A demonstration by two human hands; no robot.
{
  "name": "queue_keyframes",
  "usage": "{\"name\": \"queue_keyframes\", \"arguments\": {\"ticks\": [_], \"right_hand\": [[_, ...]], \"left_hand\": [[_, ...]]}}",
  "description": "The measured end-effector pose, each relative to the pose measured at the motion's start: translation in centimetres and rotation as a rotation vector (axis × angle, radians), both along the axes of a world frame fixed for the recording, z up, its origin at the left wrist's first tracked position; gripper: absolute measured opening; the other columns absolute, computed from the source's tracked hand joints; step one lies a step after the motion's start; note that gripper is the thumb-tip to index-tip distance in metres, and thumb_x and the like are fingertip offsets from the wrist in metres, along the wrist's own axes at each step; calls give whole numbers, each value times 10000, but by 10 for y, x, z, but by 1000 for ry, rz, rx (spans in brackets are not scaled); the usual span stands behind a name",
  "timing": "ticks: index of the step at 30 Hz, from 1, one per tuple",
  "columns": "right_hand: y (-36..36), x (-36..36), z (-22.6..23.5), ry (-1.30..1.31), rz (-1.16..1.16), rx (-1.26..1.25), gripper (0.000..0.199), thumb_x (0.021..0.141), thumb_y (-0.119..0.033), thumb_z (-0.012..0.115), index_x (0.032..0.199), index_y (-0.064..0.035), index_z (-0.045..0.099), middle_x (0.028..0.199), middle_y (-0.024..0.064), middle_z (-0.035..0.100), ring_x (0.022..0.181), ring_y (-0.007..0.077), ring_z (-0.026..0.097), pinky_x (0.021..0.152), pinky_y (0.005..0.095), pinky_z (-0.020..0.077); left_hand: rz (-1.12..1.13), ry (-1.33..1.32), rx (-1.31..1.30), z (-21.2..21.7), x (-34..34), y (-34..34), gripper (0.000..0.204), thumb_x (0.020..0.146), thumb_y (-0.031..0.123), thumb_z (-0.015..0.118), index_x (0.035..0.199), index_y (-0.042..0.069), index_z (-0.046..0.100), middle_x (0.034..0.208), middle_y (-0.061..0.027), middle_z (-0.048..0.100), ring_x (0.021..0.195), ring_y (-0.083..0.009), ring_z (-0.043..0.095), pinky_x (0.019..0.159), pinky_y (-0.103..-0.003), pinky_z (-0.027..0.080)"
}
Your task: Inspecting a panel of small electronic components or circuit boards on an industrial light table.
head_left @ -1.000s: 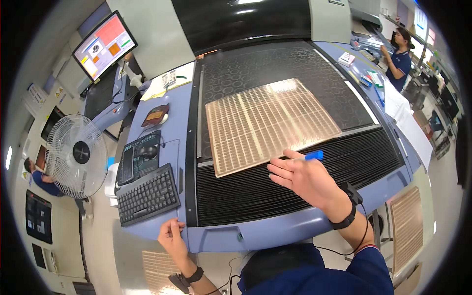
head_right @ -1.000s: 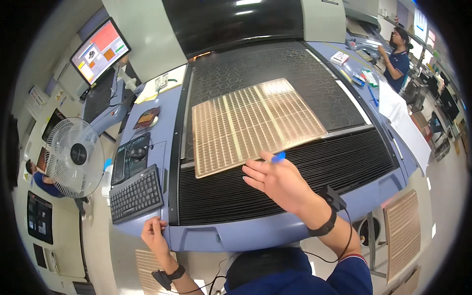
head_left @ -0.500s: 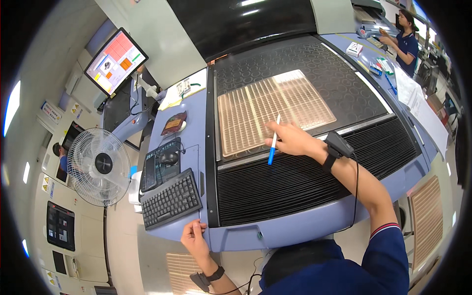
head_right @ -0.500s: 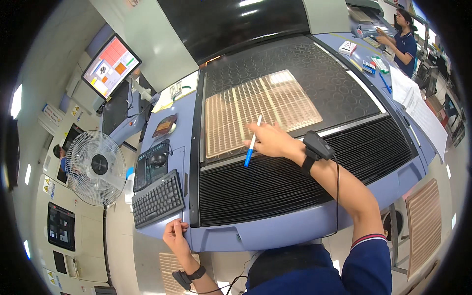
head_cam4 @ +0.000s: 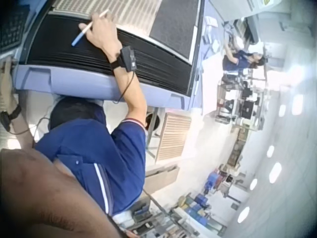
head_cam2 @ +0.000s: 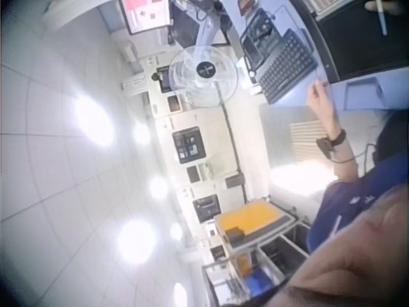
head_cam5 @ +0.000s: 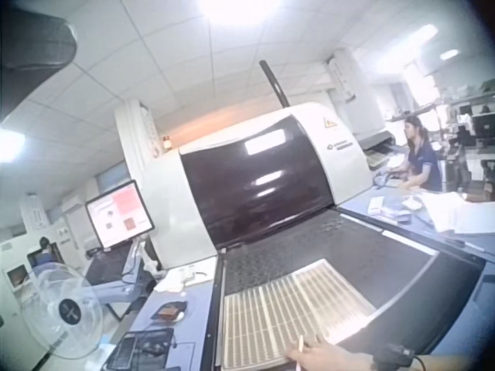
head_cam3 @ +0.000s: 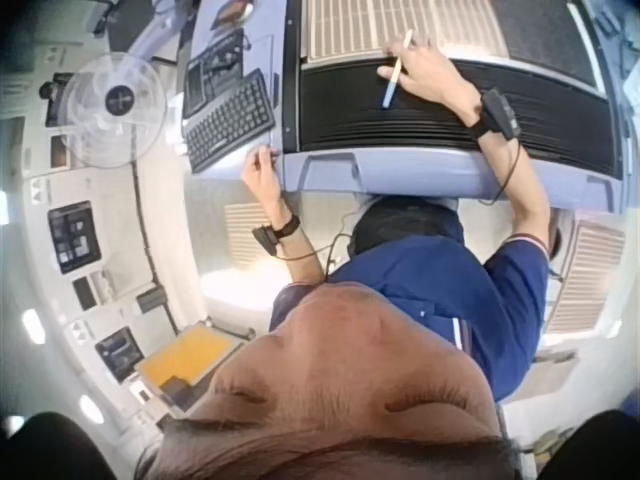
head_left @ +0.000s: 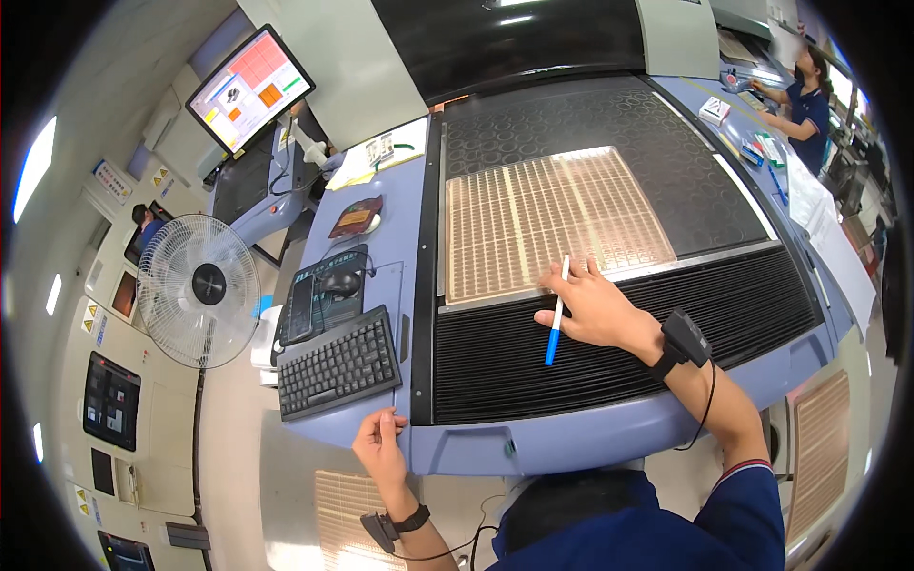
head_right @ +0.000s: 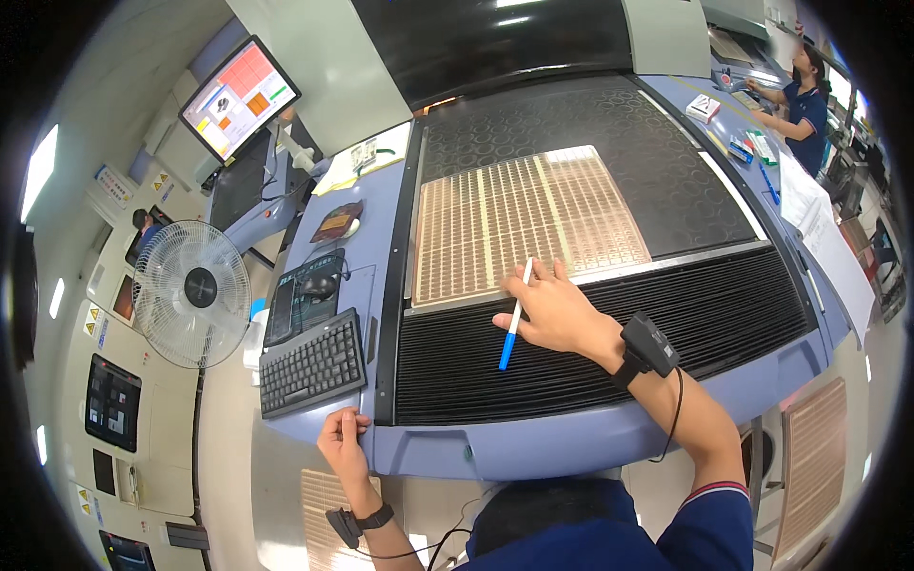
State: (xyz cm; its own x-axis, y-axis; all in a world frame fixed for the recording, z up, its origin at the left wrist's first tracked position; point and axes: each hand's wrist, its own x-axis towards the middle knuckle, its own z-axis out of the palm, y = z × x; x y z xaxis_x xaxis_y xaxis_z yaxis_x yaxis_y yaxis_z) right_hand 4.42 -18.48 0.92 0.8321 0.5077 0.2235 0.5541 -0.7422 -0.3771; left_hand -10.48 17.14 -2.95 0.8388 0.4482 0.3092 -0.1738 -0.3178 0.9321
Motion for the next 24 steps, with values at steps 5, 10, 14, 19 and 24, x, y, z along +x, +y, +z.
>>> {"name": "queue_keyframes", "arguments": {"ticks": [5, 10, 14, 19, 24], "right_hand": [[-2, 3, -2, 10, 38, 48, 562, 977, -447, 581, 1275, 27, 534, 1326, 323, 534, 1307, 494, 449, 1112, 678, 276], [-4, -2, -2, -27, 45, 54, 577, 968, -429, 600, 1302, 34, 522, 1325, 330, 533, 1338, 513, 417, 1108, 682, 283], [-7, -3, -12, -74, 21, 59, 561, 969, -402, 606, 1301, 41, 515, 1319, 329, 531, 1353, 514, 398, 1116, 676, 282], [-8, -7, 1, -48, 4, 294, 360, 978, -223, 615, 1239, 15, 544, 1193, 320, 609, 1161, 478, 583, 1029, 572, 445], [-12, -27, 31, 90, -61, 441, 244, 966, -146, 617, 1166, -12, 586, 962, 266, 675, 880, 433, 672, 752, 488, 539]], "left_hand": [[202, -121, -10, 4, 5, 34, 210, 1008, 142, 585, 1011, -44, 682, 932, -88, 703, 777, -102, 631, 664, -230, 489], [493, 168, 747, 28, 11, 72, 371, 952, 220, 634, 1246, -6, 642, 1070, -144, 723, 1140, -342, 555, 1014, -455, 409], [411, 241, 1017, 45, 14, 81, 320, 965, 196, 631, 1208, -10, 666, 1085, -156, 727, 1035, -294, 647, 935, -394, 488], [-213, 12, 135, 67, 49, -8, 270, 991, 149, 620, 1161, -54, 674, 955, -133, 750, 863, -156, 705, 773, -275, 539], [-688, 118, 179, 78, 96, -121, 227, 998, 149, 614, 1067, -43, 714, 873, -116, 747, 825, -151, 715, 763, -265, 560]]}}
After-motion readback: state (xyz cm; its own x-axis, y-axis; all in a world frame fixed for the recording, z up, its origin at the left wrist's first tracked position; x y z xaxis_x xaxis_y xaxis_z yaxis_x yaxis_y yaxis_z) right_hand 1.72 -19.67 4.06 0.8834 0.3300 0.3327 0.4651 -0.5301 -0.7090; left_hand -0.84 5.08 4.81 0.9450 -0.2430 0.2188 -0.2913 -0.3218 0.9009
